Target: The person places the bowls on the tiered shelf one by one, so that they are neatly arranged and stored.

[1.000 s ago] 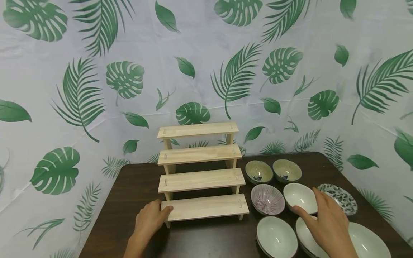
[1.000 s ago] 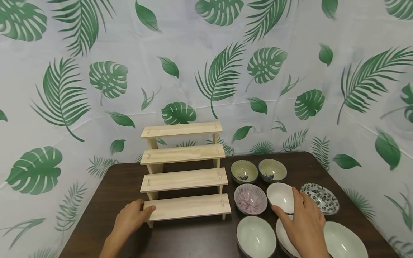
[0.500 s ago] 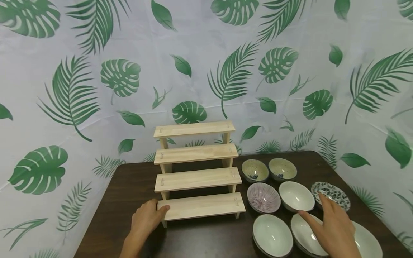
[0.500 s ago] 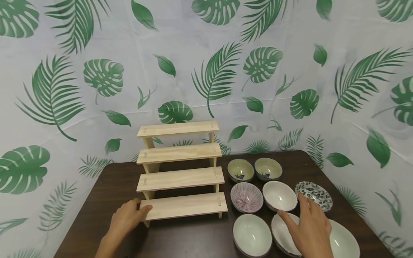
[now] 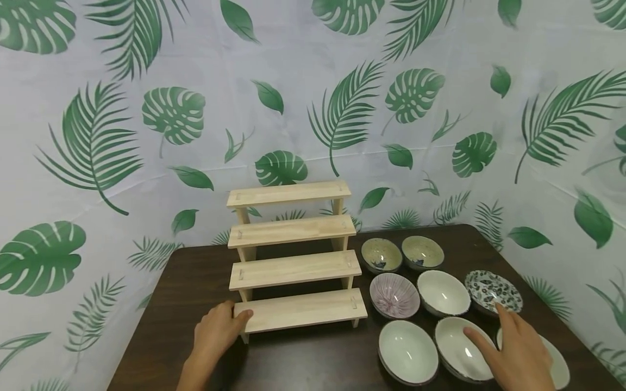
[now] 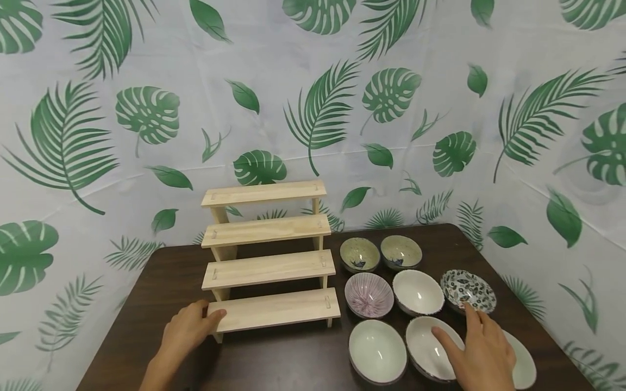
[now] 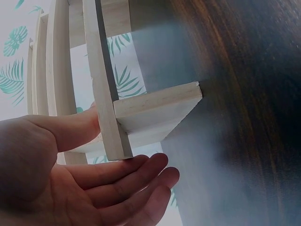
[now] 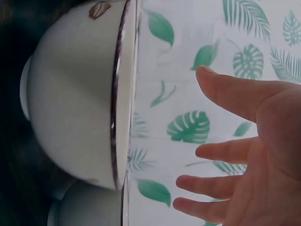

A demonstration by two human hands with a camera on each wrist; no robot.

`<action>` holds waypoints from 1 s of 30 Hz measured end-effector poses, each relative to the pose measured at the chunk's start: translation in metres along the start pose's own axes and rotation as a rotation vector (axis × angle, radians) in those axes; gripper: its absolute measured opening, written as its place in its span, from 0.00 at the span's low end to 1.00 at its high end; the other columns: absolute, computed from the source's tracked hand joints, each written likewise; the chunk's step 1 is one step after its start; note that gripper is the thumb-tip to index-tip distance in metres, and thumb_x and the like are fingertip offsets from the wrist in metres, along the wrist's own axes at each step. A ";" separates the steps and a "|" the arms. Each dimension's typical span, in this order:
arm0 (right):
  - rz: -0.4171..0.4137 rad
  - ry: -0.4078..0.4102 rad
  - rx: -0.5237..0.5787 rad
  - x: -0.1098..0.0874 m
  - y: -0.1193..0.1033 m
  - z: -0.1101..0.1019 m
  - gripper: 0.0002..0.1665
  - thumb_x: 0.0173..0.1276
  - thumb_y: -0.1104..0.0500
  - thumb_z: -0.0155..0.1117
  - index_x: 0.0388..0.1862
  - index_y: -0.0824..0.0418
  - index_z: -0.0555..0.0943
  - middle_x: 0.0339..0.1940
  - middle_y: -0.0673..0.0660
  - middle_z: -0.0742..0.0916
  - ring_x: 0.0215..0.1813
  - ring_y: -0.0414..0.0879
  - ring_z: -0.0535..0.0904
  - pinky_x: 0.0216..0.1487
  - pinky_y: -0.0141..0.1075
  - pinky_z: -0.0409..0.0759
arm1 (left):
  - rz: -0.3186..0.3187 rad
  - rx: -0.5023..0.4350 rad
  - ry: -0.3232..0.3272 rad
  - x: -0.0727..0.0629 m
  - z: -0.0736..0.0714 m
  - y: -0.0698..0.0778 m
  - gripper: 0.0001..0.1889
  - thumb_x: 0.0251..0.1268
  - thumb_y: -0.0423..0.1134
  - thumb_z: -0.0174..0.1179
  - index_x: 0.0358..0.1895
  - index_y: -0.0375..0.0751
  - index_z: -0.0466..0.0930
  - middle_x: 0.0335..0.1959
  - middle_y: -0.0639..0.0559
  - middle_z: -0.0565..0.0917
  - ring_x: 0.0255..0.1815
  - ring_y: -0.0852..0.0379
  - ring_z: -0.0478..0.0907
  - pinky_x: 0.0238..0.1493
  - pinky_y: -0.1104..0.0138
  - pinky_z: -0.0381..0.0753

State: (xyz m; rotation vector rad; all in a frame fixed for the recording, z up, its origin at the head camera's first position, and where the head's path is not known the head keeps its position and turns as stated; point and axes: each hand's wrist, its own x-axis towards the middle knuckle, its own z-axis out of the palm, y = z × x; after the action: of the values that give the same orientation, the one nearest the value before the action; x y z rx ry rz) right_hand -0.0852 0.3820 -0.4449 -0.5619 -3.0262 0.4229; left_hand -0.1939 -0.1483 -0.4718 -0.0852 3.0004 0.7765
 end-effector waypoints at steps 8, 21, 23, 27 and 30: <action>0.007 -0.024 -0.054 0.003 0.015 0.001 0.66 0.69 0.23 0.55 0.72 0.83 0.57 0.63 0.88 0.67 0.62 0.83 0.66 0.60 0.74 0.69 | -0.009 0.001 0.014 0.000 -0.003 -0.001 0.24 0.70 0.53 0.63 0.48 0.30 0.84 0.43 0.34 0.88 0.40 0.34 0.85 0.38 0.41 0.80; 0.259 -0.062 0.015 0.004 0.041 0.014 0.68 0.62 0.21 0.61 0.77 0.72 0.54 0.70 0.83 0.63 0.70 0.80 0.60 0.62 0.77 0.64 | -0.012 0.007 0.025 -0.001 -0.003 -0.001 0.26 0.70 0.53 0.63 0.50 0.29 0.83 0.44 0.33 0.88 0.42 0.32 0.85 0.39 0.40 0.80; 0.247 -0.070 0.021 0.006 0.050 0.015 0.69 0.62 0.21 0.61 0.77 0.74 0.54 0.69 0.84 0.64 0.68 0.82 0.62 0.61 0.77 0.66 | -0.012 0.010 0.024 -0.001 -0.003 -0.001 0.26 0.70 0.54 0.63 0.51 0.29 0.83 0.45 0.32 0.88 0.43 0.31 0.85 0.40 0.40 0.80; 0.246 -0.077 0.023 0.010 0.067 0.018 0.70 0.62 0.22 0.63 0.75 0.78 0.54 0.66 0.86 0.65 0.65 0.84 0.64 0.60 0.76 0.69 | -0.012 0.015 0.024 -0.002 -0.002 0.000 0.27 0.70 0.54 0.63 0.53 0.28 0.83 0.47 0.31 0.88 0.44 0.30 0.85 0.41 0.39 0.80; 0.281 -0.083 0.011 0.014 0.077 0.021 0.70 0.60 0.22 0.65 0.74 0.79 0.55 0.64 0.87 0.65 0.63 0.84 0.66 0.60 0.74 0.71 | -0.009 0.015 0.023 -0.002 -0.002 0.000 0.27 0.70 0.53 0.62 0.53 0.28 0.83 0.47 0.31 0.88 0.44 0.29 0.85 0.41 0.38 0.80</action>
State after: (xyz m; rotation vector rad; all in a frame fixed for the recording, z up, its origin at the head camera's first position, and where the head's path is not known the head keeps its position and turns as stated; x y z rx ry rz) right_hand -0.0732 0.4505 -0.4867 -0.9982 -3.0268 0.4844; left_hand -0.1916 -0.1497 -0.4699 -0.1083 3.0249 0.7573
